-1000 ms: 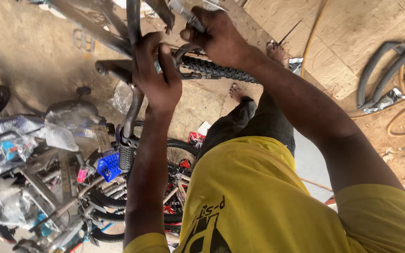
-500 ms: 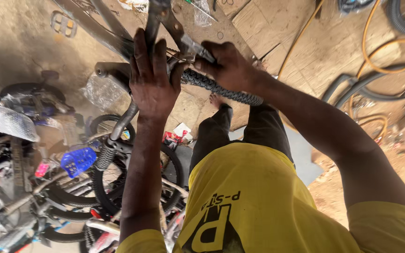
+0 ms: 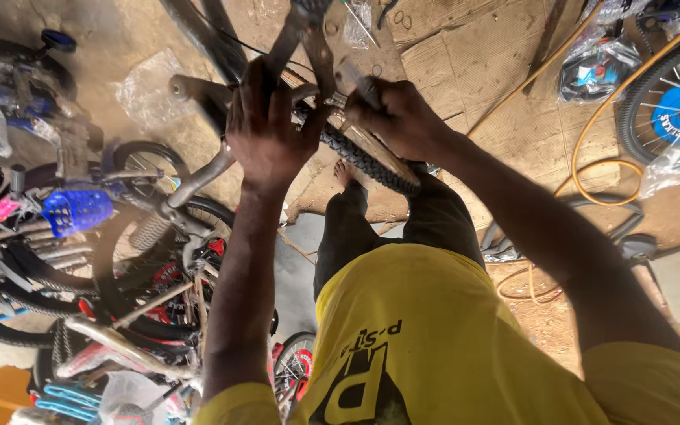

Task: The person repairs a bicycle by adjusting the brake assembly and frame components using pliers and a wrench.

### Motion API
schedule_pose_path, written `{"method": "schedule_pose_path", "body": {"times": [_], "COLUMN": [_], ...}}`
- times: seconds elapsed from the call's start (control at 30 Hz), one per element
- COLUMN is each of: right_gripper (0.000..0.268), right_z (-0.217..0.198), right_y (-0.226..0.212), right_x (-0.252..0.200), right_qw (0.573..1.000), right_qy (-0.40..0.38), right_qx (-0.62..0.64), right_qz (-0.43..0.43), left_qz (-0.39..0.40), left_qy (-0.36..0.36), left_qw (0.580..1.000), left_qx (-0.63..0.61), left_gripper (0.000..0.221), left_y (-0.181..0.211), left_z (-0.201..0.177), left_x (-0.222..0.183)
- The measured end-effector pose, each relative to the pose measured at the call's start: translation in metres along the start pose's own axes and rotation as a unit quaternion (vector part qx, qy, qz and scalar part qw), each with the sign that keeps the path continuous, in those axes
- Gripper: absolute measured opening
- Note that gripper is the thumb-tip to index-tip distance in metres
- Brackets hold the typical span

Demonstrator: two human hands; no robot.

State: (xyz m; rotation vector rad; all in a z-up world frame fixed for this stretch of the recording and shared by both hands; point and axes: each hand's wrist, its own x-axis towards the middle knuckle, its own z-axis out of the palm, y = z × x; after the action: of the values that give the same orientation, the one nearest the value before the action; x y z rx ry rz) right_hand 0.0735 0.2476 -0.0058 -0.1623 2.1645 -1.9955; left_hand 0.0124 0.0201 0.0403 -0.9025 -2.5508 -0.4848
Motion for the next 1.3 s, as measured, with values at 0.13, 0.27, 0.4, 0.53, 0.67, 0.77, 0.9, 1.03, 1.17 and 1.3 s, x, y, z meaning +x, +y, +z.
{"method": "schedule_pose_path", "body": {"times": [0.13,0.27,0.4,0.53,0.67,0.77,0.9,1.03,1.17,1.3], "right_gripper": [0.020,0.027,0.029,0.039,0.040,0.045,0.046,0.034,0.040,0.058], "right_z": [-0.001,-0.002,0.042,0.131,0.172,0.166,0.166,0.180,0.190,0.190], "right_y": [-0.002,-0.020,-0.021,-0.007,0.004,0.013,0.026,0.030,0.027,0.028], "right_x": [-0.013,-0.058,-0.086,-0.092,-0.091,-0.090,-0.087,-0.075,-0.068,-0.066], "right_qw": [0.959,0.886,0.834,0.820,0.814,0.803,0.778,0.864,0.877,0.864], "right_qy": [0.201,0.203,0.234,0.241,0.187,0.204,0.213,0.228,0.212,0.201], "right_qx": [0.199,0.368,0.445,0.444,0.520,0.543,0.574,0.438,0.403,0.451], "right_qz": [0.018,0.195,0.227,0.268,0.178,0.138,0.143,0.101,0.153,0.095], "left_qz": [-0.037,-0.016,-0.020,0.004,0.009,0.014,0.045,0.010,0.039,0.043], "left_qy": [0.014,0.036,0.022,0.031,0.013,-0.010,0.010,-0.030,-0.008,0.006], "left_qw": [0.999,0.999,0.999,0.999,0.999,1.000,0.999,0.999,0.999,0.998], "left_qx": [0.030,0.034,0.040,0.032,0.028,0.015,0.016,0.012,0.023,0.050], "left_gripper": [0.057,0.062,0.061,0.057,0.052,0.047,0.049,0.061,0.059,0.064], "left_y": [0.002,-0.002,-0.008,-0.015,-0.018,-0.018,-0.017,-0.013,-0.011,-0.010], "left_z": [0.016,0.019,0.022,0.033,0.033,0.028,0.021,0.016,0.011,0.013], "left_x": [0.009,0.007,-0.001,-0.005,-0.013,-0.014,-0.011,-0.004,-0.003,-0.001]}}
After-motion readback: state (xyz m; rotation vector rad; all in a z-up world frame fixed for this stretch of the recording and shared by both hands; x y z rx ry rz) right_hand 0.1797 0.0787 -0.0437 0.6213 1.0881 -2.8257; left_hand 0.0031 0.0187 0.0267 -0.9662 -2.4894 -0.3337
